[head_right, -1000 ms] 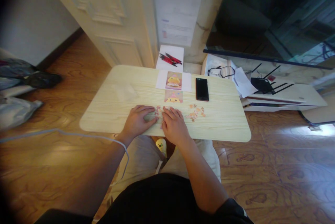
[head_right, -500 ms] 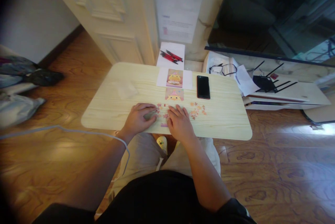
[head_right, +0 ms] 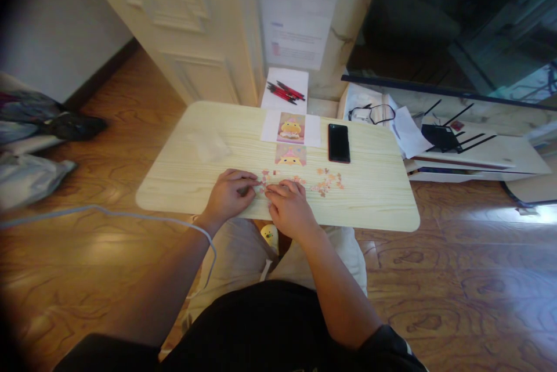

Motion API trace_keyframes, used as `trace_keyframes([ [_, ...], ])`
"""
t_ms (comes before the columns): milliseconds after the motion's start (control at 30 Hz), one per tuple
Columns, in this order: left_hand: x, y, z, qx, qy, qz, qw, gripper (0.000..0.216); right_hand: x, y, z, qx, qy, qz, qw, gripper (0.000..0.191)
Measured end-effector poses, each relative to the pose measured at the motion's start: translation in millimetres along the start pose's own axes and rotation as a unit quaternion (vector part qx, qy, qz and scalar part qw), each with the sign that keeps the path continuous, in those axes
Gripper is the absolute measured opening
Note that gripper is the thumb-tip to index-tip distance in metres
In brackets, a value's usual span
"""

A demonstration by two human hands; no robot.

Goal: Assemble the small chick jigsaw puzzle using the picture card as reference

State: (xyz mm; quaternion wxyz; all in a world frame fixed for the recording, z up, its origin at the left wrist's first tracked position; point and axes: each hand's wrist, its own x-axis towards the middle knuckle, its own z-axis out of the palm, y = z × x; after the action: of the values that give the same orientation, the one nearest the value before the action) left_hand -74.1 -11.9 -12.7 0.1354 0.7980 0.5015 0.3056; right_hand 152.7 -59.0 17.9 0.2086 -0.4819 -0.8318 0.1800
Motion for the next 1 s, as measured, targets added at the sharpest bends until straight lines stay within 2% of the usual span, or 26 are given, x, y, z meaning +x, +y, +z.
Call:
trace_keyframes([
  [500,-0.2,-1.2,-0.2,0.011,-0.046,0.030,0.998,0.033,-1.5,-2.0,0.3,-0.012,-0.016,0.008,1.000,0.037],
  [767,0.2,3.8,-3.9,0.013,-0.052,0.025,0.998,0.037,-1.7,5.5,-6.0,0.010,0.001,0.011,1.000,0.035],
  [900,1.1,9.5,-7.1,0.018,-0.064,0.025,0.997,0.047,10.2,11.7,-10.3,0.004,0.021,0.034,0.999,0.041],
  [1000,1.3,11.7,-7.9,0.025,-0.076,0.032,0.996,0.049,28.1,16.3,-8.0,-0.010,0.013,0.017,1.000,0.046],
])
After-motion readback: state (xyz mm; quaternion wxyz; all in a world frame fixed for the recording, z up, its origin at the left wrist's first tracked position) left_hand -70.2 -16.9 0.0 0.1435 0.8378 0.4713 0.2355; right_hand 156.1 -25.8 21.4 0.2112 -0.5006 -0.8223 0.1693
